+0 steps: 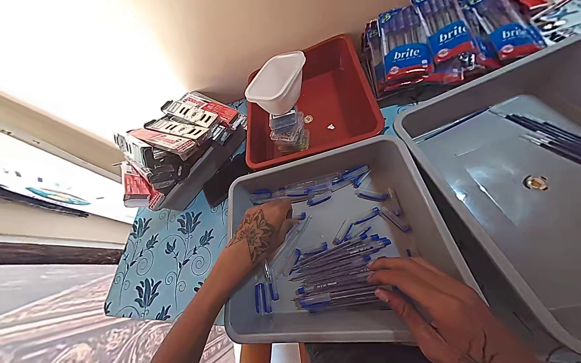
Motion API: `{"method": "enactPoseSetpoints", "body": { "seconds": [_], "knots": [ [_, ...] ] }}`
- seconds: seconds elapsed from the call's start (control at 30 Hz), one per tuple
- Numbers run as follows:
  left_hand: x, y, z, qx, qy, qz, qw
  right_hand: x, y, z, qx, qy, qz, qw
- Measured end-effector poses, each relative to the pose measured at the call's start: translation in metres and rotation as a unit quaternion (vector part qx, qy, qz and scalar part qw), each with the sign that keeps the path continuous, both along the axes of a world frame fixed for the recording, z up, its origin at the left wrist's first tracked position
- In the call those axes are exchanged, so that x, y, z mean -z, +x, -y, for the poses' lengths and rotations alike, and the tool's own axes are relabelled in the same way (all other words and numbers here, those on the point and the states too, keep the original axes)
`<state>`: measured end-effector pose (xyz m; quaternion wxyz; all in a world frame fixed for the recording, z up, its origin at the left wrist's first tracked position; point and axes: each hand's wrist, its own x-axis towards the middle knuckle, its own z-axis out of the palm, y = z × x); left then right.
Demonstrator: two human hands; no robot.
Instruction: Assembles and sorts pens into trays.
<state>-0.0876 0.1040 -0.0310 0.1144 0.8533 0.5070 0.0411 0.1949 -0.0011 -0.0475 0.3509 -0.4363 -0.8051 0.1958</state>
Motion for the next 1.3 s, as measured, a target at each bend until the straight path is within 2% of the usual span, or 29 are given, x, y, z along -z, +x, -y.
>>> {"method": "enactPoseSetpoints", "body": {
  "seconds": [0.1, 0.17, 0.5, 0.67, 0.93, 1.0, 1.07, 1.2, 1.3],
  "knots": [
    [-0.010, 0.010, 0.010, -0.033, -0.139, -0.031, 0.989, -0.001, -0.001, 0.002, 0.001, -0.001, 0.028, 1.000],
    [-0.006, 0.012, 0.012, -0.027, -0.165, -0.015, 0.986, -0.001, -0.001, 0.002, -0.008, -0.002, 0.045, 0.999],
    [-0.010, 0.021, 0.021, -0.109, -0.193, -0.034, 0.974, 0.000, -0.005, 0.005, 0.000, 0.034, 0.098, 0.995],
    [-0.007, 0.016, 0.015, -0.093, -0.204, -0.031, 0.974, 0.001, -0.005, 0.005, -0.009, 0.050, 0.108, 0.993],
    [-0.003, 0.017, 0.016, -0.092, -0.176, 0.042, 0.979, 0.002, -0.004, 0.006, -0.007, 0.075, 0.107, 0.991],
    [-0.005, 0.017, 0.018, -0.081, -0.140, 0.079, 0.984, 0.001, -0.003, 0.006, -0.010, 0.077, 0.086, 0.993],
    [-0.007, 0.015, 0.021, -0.063, -0.048, 0.134, 0.988, 0.001, -0.001, 0.005, -0.018, 0.072, 0.041, 0.996],
    [-0.033, 0.016, 0.039, -0.034, 0.095, 0.261, 0.960, -0.005, -0.002, 0.004, -0.025, 0.044, -0.088, 0.995],
    [-0.062, 0.030, 0.069, 0.056, 0.043, 0.430, 0.900, -0.016, -0.013, 0.004, 0.005, 0.050, -0.128, 0.991]
  ]
}}
